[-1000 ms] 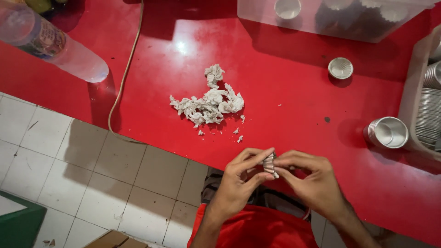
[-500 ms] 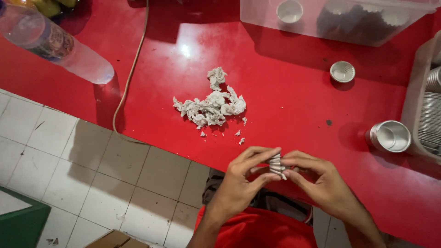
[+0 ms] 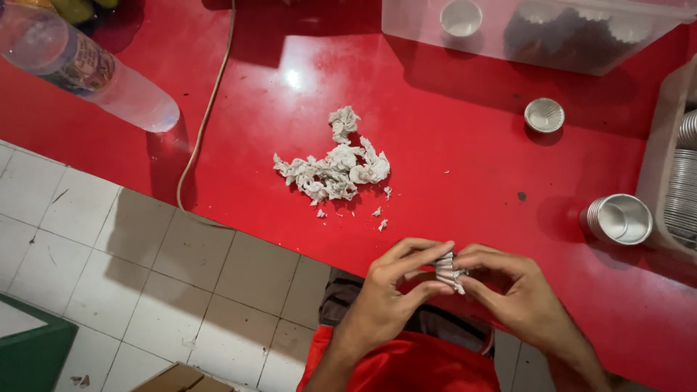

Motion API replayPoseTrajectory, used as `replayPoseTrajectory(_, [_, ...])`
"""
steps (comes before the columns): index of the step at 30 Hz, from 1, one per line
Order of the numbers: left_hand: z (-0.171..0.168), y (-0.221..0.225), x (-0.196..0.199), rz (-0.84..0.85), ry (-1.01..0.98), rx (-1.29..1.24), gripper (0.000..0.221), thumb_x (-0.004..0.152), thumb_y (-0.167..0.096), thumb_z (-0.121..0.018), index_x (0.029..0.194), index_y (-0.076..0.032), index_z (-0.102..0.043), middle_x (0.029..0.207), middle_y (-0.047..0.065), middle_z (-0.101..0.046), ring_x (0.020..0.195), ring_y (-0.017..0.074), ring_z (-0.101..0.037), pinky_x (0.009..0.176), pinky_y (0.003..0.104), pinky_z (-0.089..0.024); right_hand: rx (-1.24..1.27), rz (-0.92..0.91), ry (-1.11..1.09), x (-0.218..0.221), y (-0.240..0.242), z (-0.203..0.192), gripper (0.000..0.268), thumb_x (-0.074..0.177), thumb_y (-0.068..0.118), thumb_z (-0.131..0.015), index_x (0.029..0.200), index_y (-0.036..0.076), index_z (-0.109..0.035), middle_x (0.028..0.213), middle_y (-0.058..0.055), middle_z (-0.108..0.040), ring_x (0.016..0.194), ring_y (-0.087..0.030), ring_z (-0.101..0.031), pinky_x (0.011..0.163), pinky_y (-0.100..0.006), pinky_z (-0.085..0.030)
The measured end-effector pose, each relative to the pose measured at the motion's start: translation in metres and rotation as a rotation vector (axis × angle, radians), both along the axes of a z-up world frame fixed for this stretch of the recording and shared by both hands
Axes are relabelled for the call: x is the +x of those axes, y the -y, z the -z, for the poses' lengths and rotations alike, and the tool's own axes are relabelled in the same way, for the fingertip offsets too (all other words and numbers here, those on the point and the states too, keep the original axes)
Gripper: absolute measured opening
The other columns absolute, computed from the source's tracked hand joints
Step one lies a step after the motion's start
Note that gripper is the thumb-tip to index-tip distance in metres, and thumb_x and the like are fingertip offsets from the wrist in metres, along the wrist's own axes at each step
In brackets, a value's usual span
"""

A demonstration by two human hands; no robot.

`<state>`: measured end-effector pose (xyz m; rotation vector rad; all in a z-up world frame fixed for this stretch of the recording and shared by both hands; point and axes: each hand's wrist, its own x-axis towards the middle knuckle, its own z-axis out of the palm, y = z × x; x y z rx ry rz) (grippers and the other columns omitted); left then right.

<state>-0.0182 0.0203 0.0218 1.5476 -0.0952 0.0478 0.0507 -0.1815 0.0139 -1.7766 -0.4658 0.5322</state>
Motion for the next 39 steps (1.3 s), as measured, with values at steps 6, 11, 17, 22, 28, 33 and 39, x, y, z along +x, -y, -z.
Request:
replayPoseTrajectory(6, [-0.013,-0.018,0.009,0.01,0.034,0.191,0.048,0.094,-0.014,-0.073,0.14,-0.009,-0.06,0.124,0.009,-0.062,0.118,0.0212,-0.064,0.108,0.032,-0.051,0.147,0.068,-0.282,-0.007,0.021,0.04,0.038,0.091,0.003,-0.066,0.128,-0.003,-0.071,0.122,-0.013,-0.068,0.073,-0.019,-0.068,0.066,-0.03,-0.058])
replayPoseTrajectory(11, [-0.015,-0.022,0.012,0.005,0.054,0.126,0.045,0.096,-0.014,-0.07,0.139,-0.008,-0.06,0.126,0.011,-0.064,0.12,0.0214,-0.064,0.109,0.032,-0.051,0.101,0.103,-0.13,0.001,0.0,0.023,0.029,0.085,0.003,-0.074,0.114,-0.002,-0.079,0.114,-0.012,-0.074,0.088,-0.017,-0.069,0.077,-0.027,-0.057])
replayPoseTrajectory(17, [-0.004,-0.019,0.005,-0.011,-0.03,0.017,0.044,0.095,-0.014,-0.07,0.138,-0.009,-0.062,0.121,0.009,-0.063,0.115,0.0192,-0.064,0.107,0.03,-0.051,0.018,0.387,-0.116,-0.012,-0.03,0.015,0.014,0.084,0.0,-0.077,0.097,-0.004,-0.081,0.078,-0.015,-0.076,0.067,-0.016,-0.067,0.062,-0.024,-0.056])
replayPoseTrajectory(22, [0.001,-0.018,0.002,-0.026,-0.024,0.03,0.045,0.094,-0.014,-0.072,0.138,-0.009,-0.062,0.122,0.009,-0.062,0.116,0.0196,-0.063,0.108,0.029,-0.05,0.081,0.452,-0.36,-0.019,-0.028,0.027,0.019,0.089,0.01,-0.074,0.103,-0.003,-0.078,0.042,-0.014,-0.057,0.034,-0.011,-0.044,0.033,-0.021,-0.032])
replayPoseTrajectory(28, [-0.01,-0.025,0.0,0.023,0.096,0.045,0.04,0.094,-0.008,-0.071,0.133,-0.006,-0.064,0.128,0.012,-0.064,0.121,0.022,-0.065,0.112,0.033,-0.054,0.061,0.387,-0.425,-0.02,-0.019,0.008,0.029,0.089,0.006,-0.072,0.112,-0.009,-0.079,0.081,-0.016,-0.077,0.041,-0.008,-0.034,0.036,-0.021,-0.026])
replayPoseTrajectory(33, [-0.006,-0.029,-0.006,0.129,0.288,0.106,0.045,0.106,0.008,-0.059,0.144,-0.015,-0.055,0.145,0.018,-0.058,0.131,0.0277,-0.065,0.113,0.034,-0.059,0.092,0.315,-0.45,-0.023,-0.007,0.009,0.022,0.088,0.005,-0.076,0.106,-0.004,-0.082,0.047,-0.005,-0.048,0.039,-0.009,-0.036,0.038,-0.023,-0.027])
replayPoseTrajectory(39, [-0.023,-0.017,-0.012,0.088,0.033,0.21,0.046,0.1,-0.018,-0.066,0.143,-0.028,-0.056,0.152,0.014,-0.048,0.143,0.0281,-0.051,0.124,0.043,-0.039,0.277,0.47,-0.469,-0.035,-0.006,0.034,0.025,0.087,0.005,-0.075,0.111,-0.003,-0.076,0.057,-0.012,-0.066,0.047,-0.015,-0.057,0.044,-0.025,-0.047])
